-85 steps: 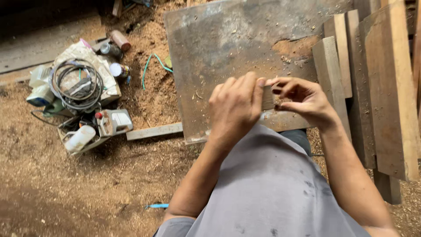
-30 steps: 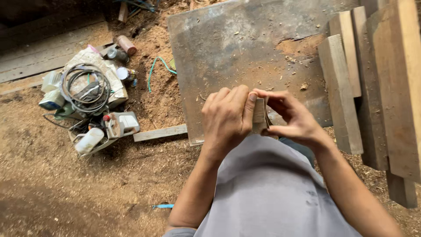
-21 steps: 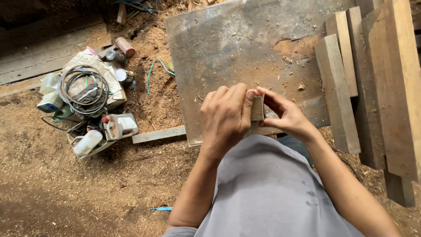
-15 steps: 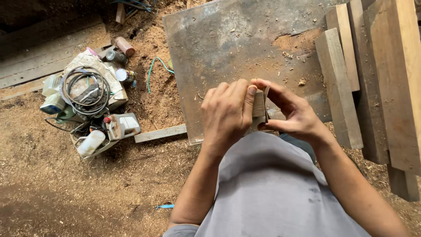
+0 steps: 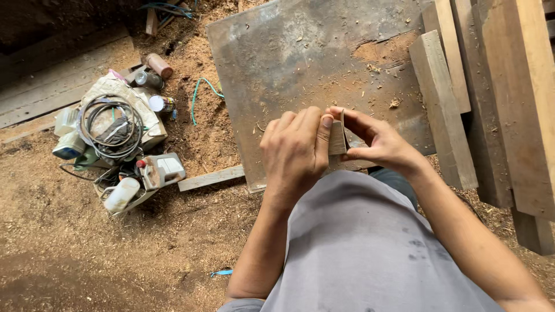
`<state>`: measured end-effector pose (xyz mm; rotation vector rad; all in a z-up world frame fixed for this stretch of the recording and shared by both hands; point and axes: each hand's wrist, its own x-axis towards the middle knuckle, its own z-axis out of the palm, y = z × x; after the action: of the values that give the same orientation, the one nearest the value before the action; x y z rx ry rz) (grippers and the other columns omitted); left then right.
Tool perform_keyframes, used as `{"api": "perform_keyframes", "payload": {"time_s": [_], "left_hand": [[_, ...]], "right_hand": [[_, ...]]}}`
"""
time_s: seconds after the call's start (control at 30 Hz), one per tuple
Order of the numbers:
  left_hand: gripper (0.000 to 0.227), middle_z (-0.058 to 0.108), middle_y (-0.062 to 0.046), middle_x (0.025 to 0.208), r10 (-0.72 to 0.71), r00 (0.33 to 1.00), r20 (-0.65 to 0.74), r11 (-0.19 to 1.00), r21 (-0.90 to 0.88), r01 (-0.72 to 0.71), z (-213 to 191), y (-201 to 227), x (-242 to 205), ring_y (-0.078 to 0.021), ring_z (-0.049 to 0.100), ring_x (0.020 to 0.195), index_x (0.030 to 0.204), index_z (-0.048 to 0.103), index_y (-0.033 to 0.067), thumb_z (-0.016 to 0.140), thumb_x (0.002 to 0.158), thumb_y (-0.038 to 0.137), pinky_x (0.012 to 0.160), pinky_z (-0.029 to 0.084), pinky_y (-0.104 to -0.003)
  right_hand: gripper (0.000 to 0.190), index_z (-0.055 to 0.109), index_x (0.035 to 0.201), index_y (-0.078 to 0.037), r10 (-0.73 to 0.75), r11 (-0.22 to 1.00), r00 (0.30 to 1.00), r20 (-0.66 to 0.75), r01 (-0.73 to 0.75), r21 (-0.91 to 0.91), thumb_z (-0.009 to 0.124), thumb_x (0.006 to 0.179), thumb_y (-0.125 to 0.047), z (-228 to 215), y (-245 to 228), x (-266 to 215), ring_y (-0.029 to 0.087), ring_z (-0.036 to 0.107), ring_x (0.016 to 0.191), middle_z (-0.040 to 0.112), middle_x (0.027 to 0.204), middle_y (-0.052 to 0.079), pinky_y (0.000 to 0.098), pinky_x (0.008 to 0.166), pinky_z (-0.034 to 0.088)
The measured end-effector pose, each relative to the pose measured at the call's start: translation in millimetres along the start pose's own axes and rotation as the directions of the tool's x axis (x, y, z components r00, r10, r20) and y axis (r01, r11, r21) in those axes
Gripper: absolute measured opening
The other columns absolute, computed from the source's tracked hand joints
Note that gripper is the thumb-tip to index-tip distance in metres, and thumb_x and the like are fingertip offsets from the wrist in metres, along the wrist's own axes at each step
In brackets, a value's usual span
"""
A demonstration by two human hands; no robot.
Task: The person sands a small rectangular wooden block by hand using a piece of sandpaper, focusing on the edges and corners. They then place the block on a larger wooden plank and continue sanding the plank's surface. The person repeatedly flips and repositions the small block to smooth different sides.
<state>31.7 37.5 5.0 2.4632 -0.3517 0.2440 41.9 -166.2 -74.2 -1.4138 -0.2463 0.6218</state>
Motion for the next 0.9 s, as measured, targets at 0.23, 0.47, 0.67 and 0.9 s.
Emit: {"api": "perform_keyframes", "payload": {"time_s": [0.23, 0.47, 0.67, 0.9], "left_hand": [[0.031, 0.062, -0.005, 0.082, 0.021, 1.000, -0.014, 0.999, -0.035, -0.022, -6.6, -4.3, 1.5, -0.0234, 0.058, 0.077, 0.093, 0.061, 0.0104, 0.046, 0.111, 0.030, 0.077, 0.044, -0.039], [0.032, 0.062, -0.005, 0.080, -0.041, 0.999, 0.017, 0.999, 0.022, 0.041, -11.7, -4.9, -0.2, -0.0246, 0.059, 0.077, 0.089, 0.061, 0.0109, 0.048, 0.110, 0.031, 0.077, 0.044, -0.040], [0.032, 0.063, -0.005, 0.081, -0.056, 0.998, 0.028, 0.998, 0.033, 0.055, -15.9, -7.6, -0.9, -0.0243, 0.059, 0.078, 0.091, 0.063, 0.0113, 0.047, 0.111, 0.032, 0.075, 0.044, -0.039], [0.034, 0.063, -0.005, 0.079, -0.072, 0.997, -0.007, 0.997, 0.009, 0.072, -18.9, -15.2, -6.1, -0.0238, 0.059, 0.077, 0.087, 0.062, 0.0115, 0.047, 0.111, 0.031, 0.074, 0.043, -0.039]], "right_hand": [[0.092, 0.040, 0.157, -0.002, -0.268, 0.953, 0.962, 0.059, 0.274, -0.134, 0.084, 0.076, -0.003, 8.4, -15.7, -20.1, 0.023, 0.042, 0.151, 0.046, 0.161, 0.012, 0.0383, 0.127, 0.033], [0.091, 0.043, 0.154, -0.006, 0.048, 0.992, 0.997, -0.052, -0.054, -0.115, 0.084, 0.073, -0.006, 11.5, 8.5, -2.6, 0.022, 0.044, 0.148, 0.050, 0.158, 0.010, 0.0383, 0.122, 0.035], [0.094, 0.039, 0.158, -0.010, -0.205, 0.944, 0.978, 0.038, 0.208, -0.256, 0.086, 0.076, -0.013, 10.0, 8.3, -12.4, 0.025, 0.042, 0.151, 0.045, 0.162, 0.010, 0.0406, 0.127, 0.032], [0.091, 0.041, 0.156, -0.012, -0.047, 0.945, 0.999, -0.010, 0.041, -0.324, 0.083, 0.075, -0.009, 10.9, 29.1, 3.4, 0.025, 0.046, 0.146, 0.048, 0.159, 0.009, 0.0395, 0.121, 0.036]]}}
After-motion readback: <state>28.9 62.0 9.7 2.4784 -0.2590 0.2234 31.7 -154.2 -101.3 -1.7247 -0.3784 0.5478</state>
